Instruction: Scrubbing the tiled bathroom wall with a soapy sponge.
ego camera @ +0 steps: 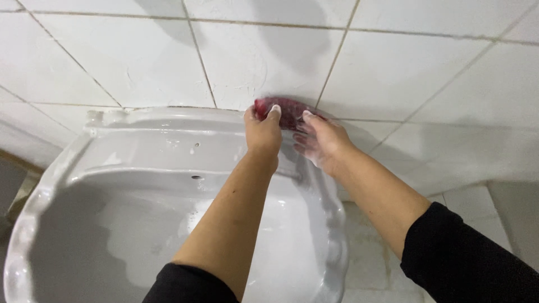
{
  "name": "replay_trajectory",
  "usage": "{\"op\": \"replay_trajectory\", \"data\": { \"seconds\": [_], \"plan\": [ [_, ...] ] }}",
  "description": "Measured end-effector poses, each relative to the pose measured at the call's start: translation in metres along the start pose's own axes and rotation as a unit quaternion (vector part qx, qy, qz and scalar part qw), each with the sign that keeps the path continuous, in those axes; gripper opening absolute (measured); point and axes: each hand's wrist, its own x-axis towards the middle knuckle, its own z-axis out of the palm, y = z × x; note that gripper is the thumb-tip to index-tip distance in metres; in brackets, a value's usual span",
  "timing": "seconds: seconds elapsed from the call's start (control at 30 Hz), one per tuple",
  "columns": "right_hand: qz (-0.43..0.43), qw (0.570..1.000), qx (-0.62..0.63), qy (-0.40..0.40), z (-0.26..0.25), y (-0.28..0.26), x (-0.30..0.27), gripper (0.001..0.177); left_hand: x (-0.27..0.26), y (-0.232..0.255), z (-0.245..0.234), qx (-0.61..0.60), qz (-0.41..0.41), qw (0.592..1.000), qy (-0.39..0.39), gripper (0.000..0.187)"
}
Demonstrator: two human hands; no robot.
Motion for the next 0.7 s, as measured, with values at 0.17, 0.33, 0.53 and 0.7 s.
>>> {"op": "replay_trajectory", "data": {
  "seconds": [0.17,0.33,0.53,0.7],
  "plan": [
    [0.039,0.991,0.095,-0.089,-0.016,-0.006,0.063,0.025,0.002,0.002,0.032,-0.086,-0.041,0.991,0.098,0.064],
    [0.094,0.989,0.107,-0.034,-0.011,-0.015,0.065,0.020,0.027,-0.012,0.038,-0.307,-0.142,0.924,0.175,0.062],
    [0.063,0.983,0.143,-0.094,-0.004,-0.020,0.082,0.019,0.030,-0.013,0.039,-0.407,-0.081,0.898,0.146,0.047],
    [0.005,0.993,0.104,-0.062,0.026,-0.052,0.029,0.023,0.031,0.002,0.033,-0.329,-0.068,0.936,0.108,0.042]
  ]
}}
